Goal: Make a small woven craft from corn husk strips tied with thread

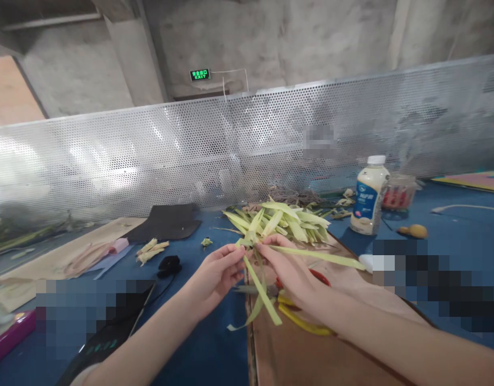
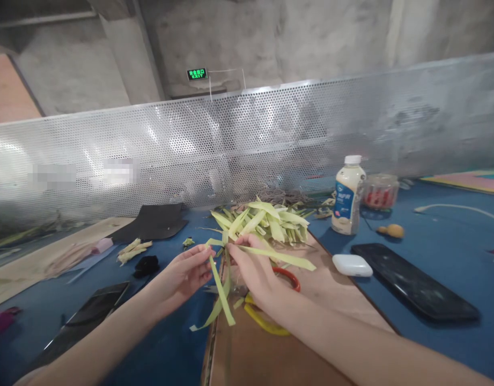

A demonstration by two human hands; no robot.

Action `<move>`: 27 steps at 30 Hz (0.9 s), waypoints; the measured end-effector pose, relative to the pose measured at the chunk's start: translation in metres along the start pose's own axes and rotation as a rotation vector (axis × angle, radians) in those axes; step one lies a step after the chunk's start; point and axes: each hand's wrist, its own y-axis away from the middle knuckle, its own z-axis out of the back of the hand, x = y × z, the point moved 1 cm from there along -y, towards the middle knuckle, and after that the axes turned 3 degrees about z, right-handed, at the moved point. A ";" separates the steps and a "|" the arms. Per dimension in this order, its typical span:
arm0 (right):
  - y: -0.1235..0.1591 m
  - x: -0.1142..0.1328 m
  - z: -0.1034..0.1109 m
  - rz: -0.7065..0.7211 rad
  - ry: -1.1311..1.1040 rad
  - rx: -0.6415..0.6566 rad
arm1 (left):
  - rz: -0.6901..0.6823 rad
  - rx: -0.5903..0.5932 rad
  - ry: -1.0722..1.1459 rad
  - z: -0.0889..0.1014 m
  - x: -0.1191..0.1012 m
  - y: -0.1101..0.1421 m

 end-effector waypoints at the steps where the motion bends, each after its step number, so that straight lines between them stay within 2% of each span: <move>1: 0.000 0.001 0.000 -0.006 -0.006 0.002 | -0.011 -0.005 -0.021 0.000 0.000 0.000; 7: -0.001 0.002 -0.001 -0.022 -0.022 -0.027 | -0.085 0.001 -0.141 -0.005 0.000 0.003; 12: 0.000 0.003 -0.003 -0.038 -0.068 -0.009 | -0.020 0.159 -0.067 -0.015 -0.002 0.008; 14: 0.003 0.007 -0.005 -0.039 -0.082 0.002 | -0.007 0.176 -0.052 -0.016 -0.001 0.009; 22: 0.014 0.022 -0.009 -0.056 0.009 -0.050 | -0.077 0.021 -0.104 -0.004 0.003 0.000; 27: 0.014 0.024 -0.009 -0.068 -0.002 -0.031 | -0.116 -0.022 -0.142 -0.003 0.001 -0.001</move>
